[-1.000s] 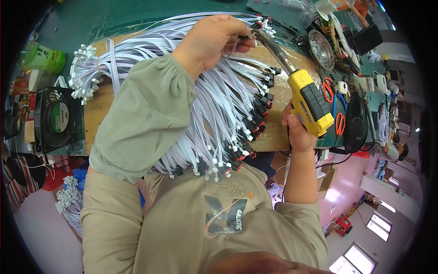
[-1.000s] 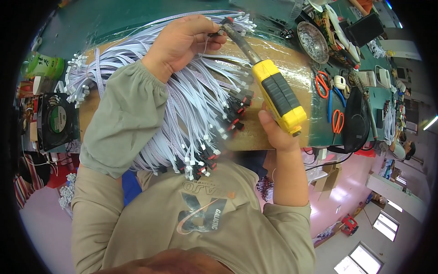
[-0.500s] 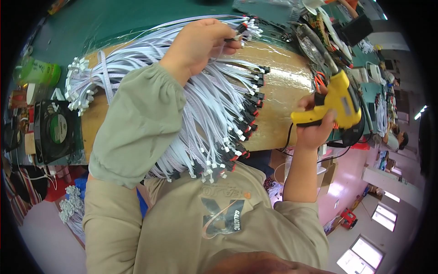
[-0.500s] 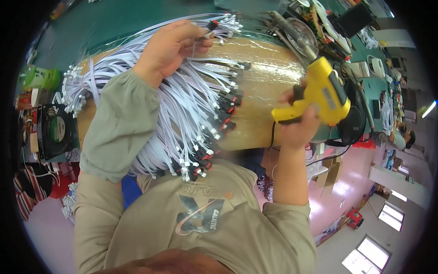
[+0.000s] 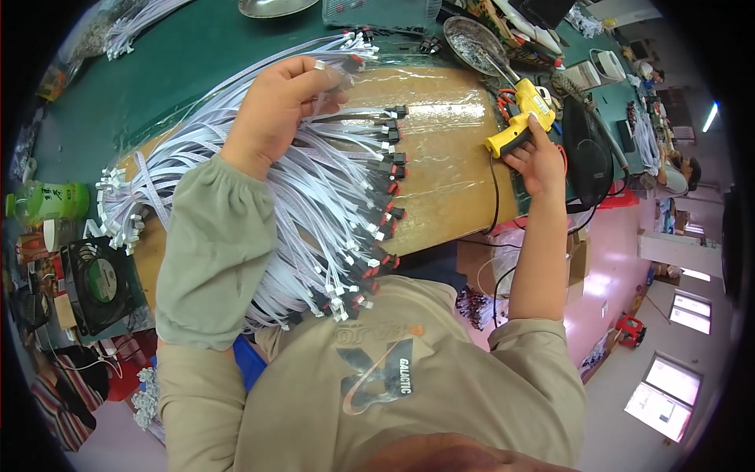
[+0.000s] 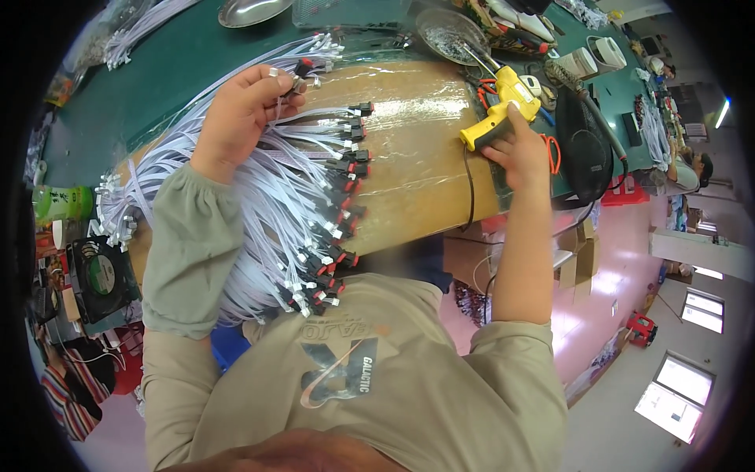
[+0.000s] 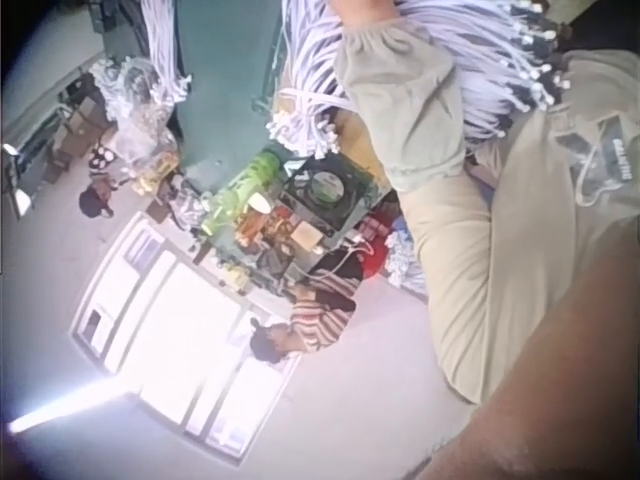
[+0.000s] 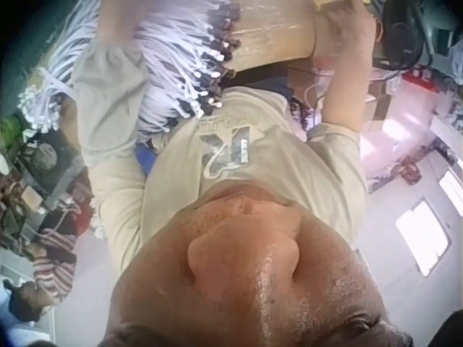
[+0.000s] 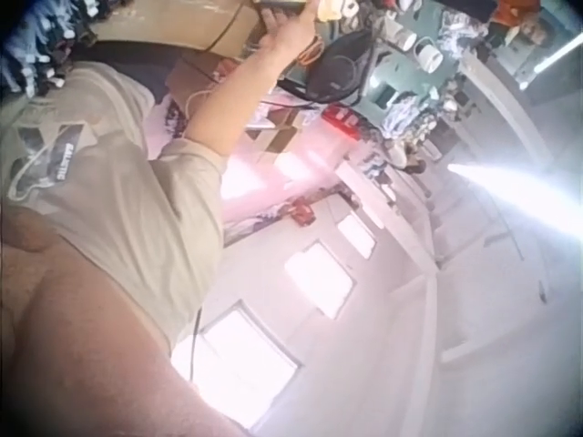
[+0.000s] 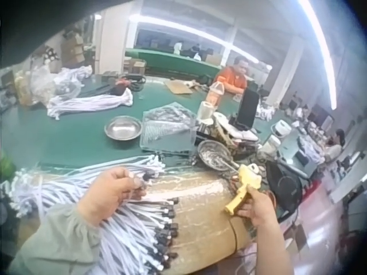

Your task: The person attaches small black connectors onto the ends of ribbon cables by hand and solders them using a handheld soldering tool.

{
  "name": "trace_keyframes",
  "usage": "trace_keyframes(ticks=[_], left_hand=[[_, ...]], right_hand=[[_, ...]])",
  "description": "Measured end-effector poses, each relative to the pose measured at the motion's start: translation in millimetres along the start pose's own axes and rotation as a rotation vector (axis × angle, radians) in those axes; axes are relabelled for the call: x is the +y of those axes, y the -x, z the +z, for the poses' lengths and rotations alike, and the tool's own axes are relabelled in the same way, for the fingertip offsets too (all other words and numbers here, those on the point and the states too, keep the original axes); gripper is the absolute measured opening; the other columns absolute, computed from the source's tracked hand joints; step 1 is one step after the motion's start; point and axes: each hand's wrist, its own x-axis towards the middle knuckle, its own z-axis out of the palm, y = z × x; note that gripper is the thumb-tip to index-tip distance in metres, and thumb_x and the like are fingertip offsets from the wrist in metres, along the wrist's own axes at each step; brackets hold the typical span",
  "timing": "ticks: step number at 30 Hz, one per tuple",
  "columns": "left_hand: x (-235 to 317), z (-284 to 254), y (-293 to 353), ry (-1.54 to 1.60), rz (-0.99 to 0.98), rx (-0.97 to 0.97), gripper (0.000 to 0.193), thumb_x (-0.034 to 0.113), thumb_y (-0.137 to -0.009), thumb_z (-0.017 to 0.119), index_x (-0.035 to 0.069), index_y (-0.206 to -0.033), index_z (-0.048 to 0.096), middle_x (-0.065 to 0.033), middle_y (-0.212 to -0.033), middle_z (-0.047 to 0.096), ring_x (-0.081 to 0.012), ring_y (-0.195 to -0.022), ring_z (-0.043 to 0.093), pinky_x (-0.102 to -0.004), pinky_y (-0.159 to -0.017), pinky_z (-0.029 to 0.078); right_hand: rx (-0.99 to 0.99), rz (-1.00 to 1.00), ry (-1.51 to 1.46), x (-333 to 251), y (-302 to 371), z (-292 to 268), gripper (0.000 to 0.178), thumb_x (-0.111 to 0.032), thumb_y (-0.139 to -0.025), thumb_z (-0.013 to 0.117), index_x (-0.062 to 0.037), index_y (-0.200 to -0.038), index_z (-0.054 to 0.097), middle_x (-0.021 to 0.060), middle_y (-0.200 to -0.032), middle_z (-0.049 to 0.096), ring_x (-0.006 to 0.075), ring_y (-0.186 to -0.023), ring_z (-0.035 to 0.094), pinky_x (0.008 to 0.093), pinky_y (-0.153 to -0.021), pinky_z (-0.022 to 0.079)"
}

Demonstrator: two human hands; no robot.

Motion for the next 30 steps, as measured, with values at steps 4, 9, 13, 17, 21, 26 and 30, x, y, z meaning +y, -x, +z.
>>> trace_keyframes(ticks=[4,9,13,17,21,26,30], left_hand=[[0,0,0,-0.087,0.009,-0.081,0.012,0.015,-0.088,0.063,0.004,-0.089,0.058,-0.0063,-0.089,0.064,-0.0142,-0.083,0.063,-0.0261,-0.076,0.048],[2,7,2,-0.112,0.028,-0.165,0.012,0.015,-0.089,0.063,0.003,-0.089,0.059,-0.0045,-0.086,0.062,-0.0132,-0.078,0.060,-0.0248,-0.073,0.046],[-1,6,6,-0.137,0.042,-0.179,0.017,0.017,-0.085,0.066,0.001,-0.090,0.063,-0.0058,-0.083,0.064,-0.0114,-0.075,0.058,-0.0244,-0.070,0.045],[2,9,7,-0.145,0.055,-0.194,0.020,0.017,-0.085,0.066,0.000,-0.094,0.062,-0.0055,-0.084,0.063,-0.0115,-0.076,0.059,-0.0246,-0.072,0.046],[8,14,11,-0.268,0.040,-0.147,0.017,0.015,-0.086,0.067,0.001,-0.093,0.060,-0.0031,-0.087,0.063,-0.0096,-0.078,0.057,-0.0233,-0.074,0.045],[7,8,11,-0.363,0.016,-0.142,0.018,0.016,-0.084,0.068,0.001,-0.090,0.062,-0.0015,-0.080,0.062,-0.0086,-0.073,0.055,-0.0228,-0.071,0.044],[6,10,8,-0.341,0.055,-0.117,0.016,0.015,-0.084,0.068,0.001,-0.089,0.062,-0.0014,-0.078,0.062,-0.0085,-0.072,0.055,-0.0226,-0.070,0.044]], right_hand=[[0.112,-0.075,0.792,-11,10,-3,0.041,-0.041,-0.087,0.064,-0.0011,-0.080,0.063,0.0027,-0.061,0.056,0.0093,-0.047,0.050,0.0218,-0.046,0.043],[-0.295,-0.614,0.624,4,44,48,0.026,-0.023,-0.087,0.067,-0.0039,-0.104,0.066,0.0009,-0.076,0.062,0.0061,-0.068,0.054,0.0214,-0.061,0.044],[-0.699,-0.577,0.474,18,75,115,0.028,-0.020,-0.092,0.060,-0.0044,-0.115,0.063,-0.0008,-0.086,0.061,0.0052,-0.075,0.056,0.0201,-0.062,0.046],[-0.818,-0.475,0.483,27,62,136,0.026,-0.020,-0.092,0.060,-0.0040,-0.112,0.065,0.0010,-0.087,0.063,0.0068,-0.076,0.057,0.0217,-0.064,0.047],[-0.769,-0.376,0.375,22,59,139,0.025,-0.026,-0.088,0.065,-0.0055,-0.102,0.068,-0.0016,-0.079,0.062,0.0069,-0.070,0.056,0.0217,-0.061,0.045],[-0.818,-0.365,0.355,20,61,142,0.025,-0.023,-0.089,0.064,-0.0026,-0.103,0.067,0.0002,-0.081,0.063,0.0072,-0.072,0.057,0.0220,-0.063,0.047],[-0.831,-0.301,0.276,19,61,142,0.025,-0.021,-0.090,0.063,-0.0007,-0.104,0.066,0.0018,-0.083,0.064,0.0084,-0.072,0.058,0.0223,-0.064,0.048]])
